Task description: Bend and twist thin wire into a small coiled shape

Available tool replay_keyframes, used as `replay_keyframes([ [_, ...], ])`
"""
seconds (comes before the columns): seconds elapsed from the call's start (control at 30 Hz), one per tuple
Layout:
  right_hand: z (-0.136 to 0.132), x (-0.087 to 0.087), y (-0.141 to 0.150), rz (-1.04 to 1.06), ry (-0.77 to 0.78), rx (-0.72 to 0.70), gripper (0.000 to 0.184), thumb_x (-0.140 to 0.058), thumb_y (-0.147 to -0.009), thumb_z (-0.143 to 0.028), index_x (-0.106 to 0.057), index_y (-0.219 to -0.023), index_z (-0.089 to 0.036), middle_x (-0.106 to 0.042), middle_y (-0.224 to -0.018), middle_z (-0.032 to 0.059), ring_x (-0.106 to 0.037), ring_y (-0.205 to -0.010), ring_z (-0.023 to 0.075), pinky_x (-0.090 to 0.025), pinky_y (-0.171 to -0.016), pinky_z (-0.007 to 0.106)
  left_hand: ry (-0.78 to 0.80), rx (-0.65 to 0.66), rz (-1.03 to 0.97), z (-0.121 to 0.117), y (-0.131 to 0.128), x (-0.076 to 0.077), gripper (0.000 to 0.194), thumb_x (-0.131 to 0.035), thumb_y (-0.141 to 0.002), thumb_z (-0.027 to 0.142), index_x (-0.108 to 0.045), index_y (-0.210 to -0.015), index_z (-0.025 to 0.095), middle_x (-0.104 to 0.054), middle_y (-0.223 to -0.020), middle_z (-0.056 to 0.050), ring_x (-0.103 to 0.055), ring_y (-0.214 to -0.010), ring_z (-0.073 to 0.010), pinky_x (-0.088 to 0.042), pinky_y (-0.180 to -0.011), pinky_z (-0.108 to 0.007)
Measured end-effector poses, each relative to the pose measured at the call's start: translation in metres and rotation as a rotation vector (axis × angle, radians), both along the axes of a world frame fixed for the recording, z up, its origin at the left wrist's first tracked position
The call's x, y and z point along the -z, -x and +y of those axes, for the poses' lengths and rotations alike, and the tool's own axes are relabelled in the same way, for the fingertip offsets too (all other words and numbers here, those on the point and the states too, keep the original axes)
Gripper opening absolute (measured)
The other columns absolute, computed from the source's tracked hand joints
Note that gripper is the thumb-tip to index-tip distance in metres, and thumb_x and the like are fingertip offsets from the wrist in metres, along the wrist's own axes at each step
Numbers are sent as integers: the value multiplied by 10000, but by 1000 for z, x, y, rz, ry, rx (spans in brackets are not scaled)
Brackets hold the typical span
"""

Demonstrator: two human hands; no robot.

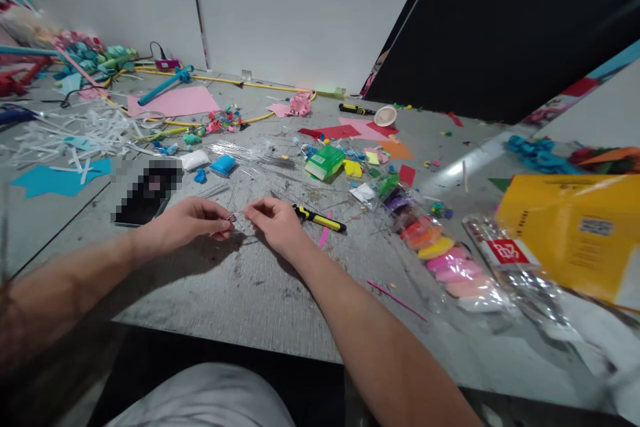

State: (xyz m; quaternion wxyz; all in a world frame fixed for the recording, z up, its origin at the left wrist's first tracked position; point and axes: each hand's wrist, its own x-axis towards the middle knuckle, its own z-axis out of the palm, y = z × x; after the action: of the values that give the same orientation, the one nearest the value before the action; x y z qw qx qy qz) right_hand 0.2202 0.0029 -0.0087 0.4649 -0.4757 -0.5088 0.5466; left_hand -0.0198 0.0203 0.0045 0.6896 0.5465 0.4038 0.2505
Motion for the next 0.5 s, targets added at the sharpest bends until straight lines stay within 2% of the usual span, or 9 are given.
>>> replay_keyframes([
  [0.17,1,-3,-1,-25,-10,-29,454,-1099,-692,-604,-834,-749,-240,-720,-677,-7,-616,-666,188,-518,-714,361,35,-7,-4,0,-3,-2,364,-1096,-776,417,-887,-966,186,-862,-906,-89,-758,-841,-208,-629,-933,-403],
  [0.33,-2,-2,2,-19,-6,-6,387,-1088,-710,-558,-849,-748,-256,-747,-716,5,-634,-686,199,-515,-712,356,20,-11,18,1,-3,-5,358,-1089,-762,434,-877,-928,197,-850,-872,-81,-747,-802,-205,-624,-882,-391],
  [0.5,-3,-3,2,4,34,-17,427,-1093,-679,-586,-835,-748,-253,-746,-724,9,-639,-668,199,-524,-666,343,-5,-5,23,4,0,0,334,-1061,-812,462,-890,-931,201,-860,-866,-97,-762,-794,-228,-612,-856,-401],
])
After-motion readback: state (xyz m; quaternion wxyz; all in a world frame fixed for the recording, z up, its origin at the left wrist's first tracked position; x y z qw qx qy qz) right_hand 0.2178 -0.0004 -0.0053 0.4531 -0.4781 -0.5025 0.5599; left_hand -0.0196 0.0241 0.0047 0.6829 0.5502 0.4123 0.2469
